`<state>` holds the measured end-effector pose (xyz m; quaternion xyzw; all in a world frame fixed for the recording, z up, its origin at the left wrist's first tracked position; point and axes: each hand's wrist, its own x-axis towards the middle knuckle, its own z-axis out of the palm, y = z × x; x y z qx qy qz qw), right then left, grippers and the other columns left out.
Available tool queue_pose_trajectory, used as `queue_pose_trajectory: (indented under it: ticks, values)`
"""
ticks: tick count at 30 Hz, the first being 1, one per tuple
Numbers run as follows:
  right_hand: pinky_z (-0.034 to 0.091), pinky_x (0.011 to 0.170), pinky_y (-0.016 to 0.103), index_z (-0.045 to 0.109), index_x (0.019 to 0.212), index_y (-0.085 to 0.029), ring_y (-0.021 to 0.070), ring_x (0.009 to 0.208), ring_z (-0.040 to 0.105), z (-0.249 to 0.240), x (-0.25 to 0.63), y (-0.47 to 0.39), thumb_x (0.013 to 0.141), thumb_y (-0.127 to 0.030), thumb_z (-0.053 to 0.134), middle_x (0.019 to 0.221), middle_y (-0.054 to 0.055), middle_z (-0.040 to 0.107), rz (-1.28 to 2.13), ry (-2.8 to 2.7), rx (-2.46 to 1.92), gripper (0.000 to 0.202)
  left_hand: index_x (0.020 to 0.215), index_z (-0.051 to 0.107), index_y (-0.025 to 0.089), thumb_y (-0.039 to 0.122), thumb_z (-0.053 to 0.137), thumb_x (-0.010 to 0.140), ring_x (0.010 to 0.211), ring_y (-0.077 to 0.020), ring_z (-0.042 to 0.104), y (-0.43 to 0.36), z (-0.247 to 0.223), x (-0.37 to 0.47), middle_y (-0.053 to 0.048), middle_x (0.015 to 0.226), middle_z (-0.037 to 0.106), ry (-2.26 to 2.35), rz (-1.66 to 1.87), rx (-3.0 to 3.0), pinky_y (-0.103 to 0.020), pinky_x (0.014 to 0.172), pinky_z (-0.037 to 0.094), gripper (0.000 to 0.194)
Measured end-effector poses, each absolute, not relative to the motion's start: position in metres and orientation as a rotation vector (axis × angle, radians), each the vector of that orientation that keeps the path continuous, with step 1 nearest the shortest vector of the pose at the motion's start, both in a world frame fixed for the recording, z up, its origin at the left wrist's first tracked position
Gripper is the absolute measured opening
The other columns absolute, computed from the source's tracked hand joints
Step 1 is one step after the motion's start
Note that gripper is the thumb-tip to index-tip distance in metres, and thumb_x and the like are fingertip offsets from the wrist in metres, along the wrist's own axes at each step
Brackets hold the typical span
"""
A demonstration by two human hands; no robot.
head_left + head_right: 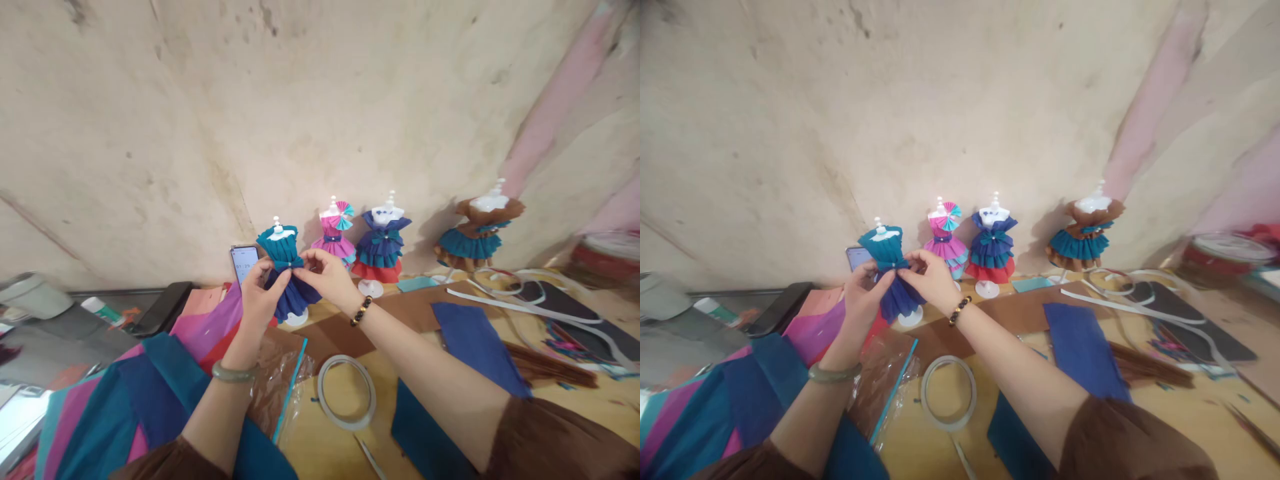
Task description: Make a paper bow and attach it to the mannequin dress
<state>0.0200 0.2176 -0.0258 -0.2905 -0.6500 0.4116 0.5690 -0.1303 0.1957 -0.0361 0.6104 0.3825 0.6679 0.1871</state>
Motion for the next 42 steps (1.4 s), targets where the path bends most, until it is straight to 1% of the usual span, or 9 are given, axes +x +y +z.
queue_pose_trajectory:
  ticks: [4, 8, 11, 15, 18, 23, 29, 38, 42]
  values:
    - [0.043, 0.06, 0.026, 0.062, 0.081, -0.018, 0.0127, 0.063, 0.053, -0.024, 0.019, 0.211, 0.072, -0.027, 0.069, 0.071, -0.001, 0.058, 0.871, -1.551, -0.687, 0.014, 0.08, 0.064, 0.019, 0.044, 0.063, 0.08, 0.083, -0.0174, 0.061, 0.192, -0.035, -0.132, -0.004, 0.086, 0.066, 1.039, 1.89, 1.667, -0.03, 0.081, 0.048, 0.025]
    - [0.045, 0.061, 0.026, 0.065, 0.079, -0.019, 0.013, 0.065, 0.053, -0.023, 0.018, 0.205, 0.077, -0.022, 0.067, 0.074, 0.0, 0.059, 0.672, -1.591, -0.671, 0.005, 0.081, 0.066, 0.019, 0.049, 0.057, 0.083, 0.083, -0.0183, 0.061, 0.189, -0.032, -0.132, -0.004, 0.086, 0.067, 1.048, 1.888, 1.698, -0.03, 0.08, 0.048, 0.031]
    - [0.046, 0.064, 0.026, 0.066, 0.081, -0.019, 0.0137, 0.068, 0.054, -0.025, 0.018, 0.202, 0.08, -0.018, 0.064, 0.076, 0.001, 0.06, 0.525, -1.631, -0.641, 0.002, 0.078, 0.066, 0.019, 0.049, 0.057, 0.083, 0.082, -0.0189, 0.061, 0.187, -0.03, -0.131, -0.004, 0.084, 0.067, 1.061, 1.885, 1.698, -0.03, 0.08, 0.048, 0.031]
    - [0.048, 0.072, 0.029, 0.066, 0.083, -0.02, 0.0154, 0.076, 0.057, -0.029, 0.022, 0.201, 0.082, -0.01, 0.059, 0.081, 0.002, 0.061, 0.367, -1.686, -0.599, 0.012, 0.077, 0.065, 0.019, 0.049, 0.056, 0.084, 0.084, -0.0201, 0.062, 0.187, -0.029, -0.131, -0.005, 0.084, 0.068, 1.088, 1.887, 1.719, -0.031, 0.08, 0.048, 0.031]
    - [0.049, 0.076, 0.031, 0.067, 0.084, -0.021, 0.017, 0.083, 0.059, -0.032, 0.024, 0.202, 0.082, -0.008, 0.057, 0.086, 0.004, 0.061, 0.276, -1.733, -0.576, 0.016, 0.078, 0.066, 0.019, 0.048, 0.057, 0.084, 0.084, -0.0201, 0.062, 0.188, -0.031, -0.132, -0.005, 0.085, 0.068, 1.105, 1.89, 1.718, -0.031, 0.08, 0.047, 0.031]
    - [0.05, 0.077, 0.033, 0.068, 0.087, -0.02, 0.019, 0.086, 0.06, -0.035, 0.027, 0.203, 0.086, -0.012, 0.054, 0.088, 0.007, 0.062, 0.127, -1.808, -0.56, 0.015, 0.078, 0.065, 0.019, 0.046, 0.056, 0.085, 0.082, -0.0185, 0.061, 0.189, -0.032, -0.133, -0.004, 0.083, 0.066, 1.099, 1.877, 1.718, -0.03, 0.079, 0.047, 0.029]
    - [0.048, 0.075, 0.035, 0.068, 0.087, -0.019, 0.0202, 0.084, 0.059, -0.036, 0.029, 0.201, 0.088, -0.013, 0.053, 0.088, 0.008, 0.065, -0.084, -1.867, -0.555, 0.016, 0.077, 0.065, 0.019, 0.046, 0.055, 0.085, 0.08, -0.0183, 0.06, 0.189, -0.032, -0.133, -0.004, 0.081, 0.065, 1.089, 1.87, 1.721, -0.03, 0.078, 0.046, 0.03]
    - [0.047, 0.075, 0.034, 0.068, 0.087, -0.02, 0.0196, 0.084, 0.058, -0.035, 0.029, 0.2, 0.088, -0.013, 0.053, 0.087, 0.007, 0.065, -0.089, -1.874, -0.558, 0.016, 0.077, 0.066, 0.02, 0.046, 0.056, 0.085, 0.083, -0.0188, 0.061, 0.19, -0.034, -0.133, -0.004, 0.083, 0.066, 1.096, 1.888, 1.711, -0.031, 0.079, 0.047, 0.029]
    - [0.045, 0.072, 0.033, 0.068, 0.086, -0.02, 0.0187, 0.081, 0.057, -0.036, 0.033, 0.2, 0.09, -0.015, 0.052, 0.084, 0.006, 0.065, -0.169, -1.917, -0.544, 0.018, 0.077, 0.066, 0.02, 0.046, 0.057, 0.084, 0.084, -0.0189, 0.061, 0.191, -0.036, -0.134, -0.004, 0.084, 0.067, 1.098, 1.904, 1.715, -0.03, 0.08, 0.047, 0.029]
